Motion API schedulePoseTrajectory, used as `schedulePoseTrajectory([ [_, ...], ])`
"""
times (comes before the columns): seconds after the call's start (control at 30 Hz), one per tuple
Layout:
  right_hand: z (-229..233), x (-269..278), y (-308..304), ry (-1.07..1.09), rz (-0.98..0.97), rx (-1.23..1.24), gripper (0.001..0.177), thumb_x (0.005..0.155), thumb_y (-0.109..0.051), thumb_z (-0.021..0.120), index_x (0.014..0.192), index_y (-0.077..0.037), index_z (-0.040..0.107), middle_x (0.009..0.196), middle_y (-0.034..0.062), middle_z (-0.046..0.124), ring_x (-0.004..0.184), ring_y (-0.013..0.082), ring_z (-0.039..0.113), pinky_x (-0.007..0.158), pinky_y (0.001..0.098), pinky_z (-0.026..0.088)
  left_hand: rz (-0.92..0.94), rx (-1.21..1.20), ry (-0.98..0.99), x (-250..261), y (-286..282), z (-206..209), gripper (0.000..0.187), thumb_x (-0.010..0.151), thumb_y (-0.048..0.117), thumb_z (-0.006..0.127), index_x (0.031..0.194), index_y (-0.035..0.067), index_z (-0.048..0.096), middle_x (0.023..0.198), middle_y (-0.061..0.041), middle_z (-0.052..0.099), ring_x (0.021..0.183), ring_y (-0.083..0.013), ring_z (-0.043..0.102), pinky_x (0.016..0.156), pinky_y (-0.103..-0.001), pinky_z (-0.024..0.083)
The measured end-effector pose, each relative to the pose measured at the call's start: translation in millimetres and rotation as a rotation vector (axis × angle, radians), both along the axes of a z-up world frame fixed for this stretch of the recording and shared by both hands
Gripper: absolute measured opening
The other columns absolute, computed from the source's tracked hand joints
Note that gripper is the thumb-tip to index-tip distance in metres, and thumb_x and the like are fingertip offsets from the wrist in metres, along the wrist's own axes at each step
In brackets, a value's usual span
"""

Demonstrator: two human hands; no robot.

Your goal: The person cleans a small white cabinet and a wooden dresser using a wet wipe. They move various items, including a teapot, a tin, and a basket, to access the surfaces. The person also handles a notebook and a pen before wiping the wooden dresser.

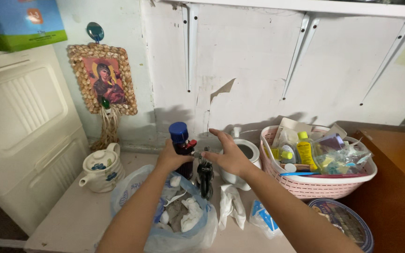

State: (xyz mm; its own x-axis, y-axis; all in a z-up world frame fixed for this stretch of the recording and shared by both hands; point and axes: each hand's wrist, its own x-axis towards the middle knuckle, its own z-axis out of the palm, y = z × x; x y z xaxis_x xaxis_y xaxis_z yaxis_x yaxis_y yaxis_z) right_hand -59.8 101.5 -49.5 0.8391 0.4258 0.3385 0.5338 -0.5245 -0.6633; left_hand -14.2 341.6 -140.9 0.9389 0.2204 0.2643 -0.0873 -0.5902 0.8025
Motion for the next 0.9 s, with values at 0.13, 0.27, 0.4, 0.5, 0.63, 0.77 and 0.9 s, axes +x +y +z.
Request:
schedulePoseTrajectory([
  [0.13,-9,6,-2,0.013,-0.026,-0.013,0.088,0.08,-0.042,0.079,0.153,-0.012,0.041,0.154,0.0207,0.043,0.144,0.0358,0.042,0.116,0.0417,0.036,-0.062,-0.01,0.015,10,10,-9,0.102,0.05,0.035,0.095,0.133,0.001,0.047,0.126,-0.02,0.067,0.118,-0.0337,0.067,0.102,-0.041,0.051],
  [0.27,-15,10,-3,0.014,-0.023,0.004,0.088,0.079,-0.041,0.079,0.153,-0.013,0.041,0.154,0.0199,0.043,0.142,0.0354,0.044,0.114,0.0415,0.04,-0.012,-0.102,0.069,18,40,9,0.122,0.061,0.021,0.091,0.158,-0.001,0.02,0.147,-0.031,0.045,0.134,-0.0399,0.049,0.108,-0.043,0.043],
  [0.4,-18,11,-5,0.029,-0.039,0.016,0.087,0.079,-0.039,0.08,0.152,-0.013,0.041,0.154,0.0204,0.042,0.141,0.0358,0.044,0.112,0.0415,0.042,-0.013,-0.411,-0.144,-10,47,54,0.109,0.067,0.014,0.067,0.163,0.016,0.018,0.159,-0.022,0.039,0.137,-0.0362,0.052,0.108,-0.044,0.045],
  [0.5,-19,8,-16,-0.112,-0.02,0.09,0.084,0.083,-0.037,0.078,0.154,-0.011,0.041,0.153,0.0213,0.046,0.142,0.0366,0.046,0.115,0.0419,0.041,0.082,0.039,-0.392,-31,16,92,0.094,0.08,0.018,0.073,0.163,0.014,0.029,0.159,-0.024,0.041,0.146,-0.0394,0.041,0.117,-0.045,0.035],
  [0.63,0,-6,-60,-0.203,-0.081,0.202,0.082,0.085,-0.027,0.078,0.154,-0.009,0.039,0.155,0.0193,0.047,0.144,0.0354,0.045,0.116,0.0428,0.039,-0.18,0.125,-0.535,-45,-77,121,0.081,0.083,0.016,0.072,0.157,0.013,0.04,0.159,-0.023,0.042,0.145,-0.0404,0.04,0.115,-0.045,0.035],
  [0.77,32,-34,-131,-0.225,-0.14,0.295,0.079,0.086,-0.02,0.075,0.155,-0.008,0.038,0.156,0.0175,0.047,0.143,0.0315,0.048,0.115,0.0409,0.041,-0.47,0.096,-0.635,-45,-187,134,0.07,0.083,0.013,0.072,0.149,0.01,0.048,0.152,-0.022,0.05,0.142,-0.0388,0.046,0.115,-0.044,0.037],
  [0.9,52,-66,-223,-0.386,-0.219,0.194,0.071,0.087,-0.012,0.071,0.153,-0.006,0.046,0.15,0.0187,0.055,0.143,0.0313,0.051,0.119,0.0411,0.04,-0.733,0.018,-0.623,-44,-293,145,0.064,0.084,0.01,0.068,0.146,0.01,0.052,0.146,-0.018,0.058,0.138,-0.0343,0.053,0.115,-0.042,0.041],
])
